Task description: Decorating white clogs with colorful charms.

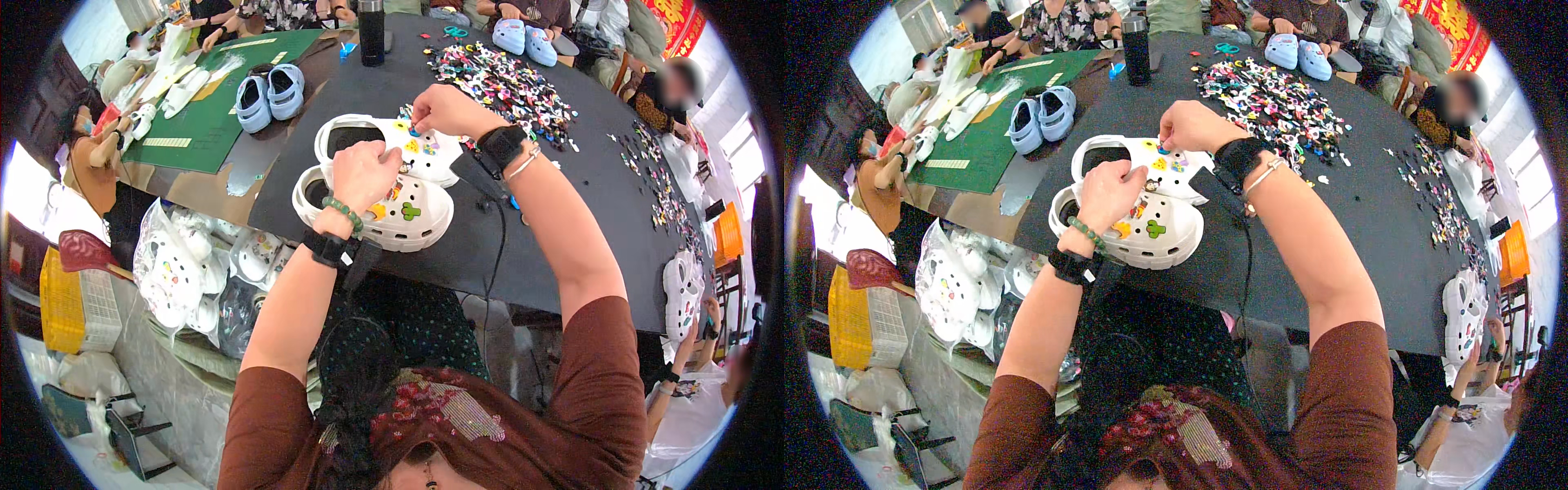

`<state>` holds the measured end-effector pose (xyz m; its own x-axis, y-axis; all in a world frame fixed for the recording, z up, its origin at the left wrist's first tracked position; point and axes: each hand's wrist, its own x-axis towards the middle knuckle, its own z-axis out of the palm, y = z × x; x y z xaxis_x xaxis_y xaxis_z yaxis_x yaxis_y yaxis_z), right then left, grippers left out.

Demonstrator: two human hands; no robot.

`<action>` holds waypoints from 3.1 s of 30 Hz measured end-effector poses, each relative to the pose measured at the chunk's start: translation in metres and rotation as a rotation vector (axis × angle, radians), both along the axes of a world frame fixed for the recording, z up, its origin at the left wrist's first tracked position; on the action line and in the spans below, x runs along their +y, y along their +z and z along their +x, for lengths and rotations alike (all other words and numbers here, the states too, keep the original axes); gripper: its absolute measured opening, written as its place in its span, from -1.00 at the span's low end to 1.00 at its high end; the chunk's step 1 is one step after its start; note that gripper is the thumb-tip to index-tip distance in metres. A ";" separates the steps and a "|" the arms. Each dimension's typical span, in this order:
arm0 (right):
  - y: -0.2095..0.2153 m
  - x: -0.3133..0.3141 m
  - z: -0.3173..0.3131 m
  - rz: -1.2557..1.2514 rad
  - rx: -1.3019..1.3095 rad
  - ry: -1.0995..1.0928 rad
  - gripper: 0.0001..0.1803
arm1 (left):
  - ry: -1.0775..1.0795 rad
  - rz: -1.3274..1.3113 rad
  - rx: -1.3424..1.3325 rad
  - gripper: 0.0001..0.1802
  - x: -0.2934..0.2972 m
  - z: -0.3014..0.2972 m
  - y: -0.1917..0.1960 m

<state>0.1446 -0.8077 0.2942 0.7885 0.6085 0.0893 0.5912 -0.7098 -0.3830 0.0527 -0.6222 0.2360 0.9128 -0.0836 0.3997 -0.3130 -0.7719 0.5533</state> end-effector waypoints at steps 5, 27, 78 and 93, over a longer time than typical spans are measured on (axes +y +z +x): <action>0.010 0.008 0.003 -0.068 0.065 -0.013 -0.80 | 0.008 0.028 0.041 -0.55 0.000 -0.001 0.002; 0.011 0.012 0.004 -0.064 0.214 -0.028 -0.80 | 0.080 -0.042 0.357 -0.38 -0.004 0.020 0.016; -0.064 -0.192 -0.046 -0.062 0.005 -0.472 -0.84 | 0.028 -0.101 -0.270 -0.68 -0.003 -0.003 0.019; -0.087 -0.118 -0.004 0.010 -0.114 -0.448 -0.75 | -0.031 0.139 -0.084 -0.58 0.030 -0.056 0.014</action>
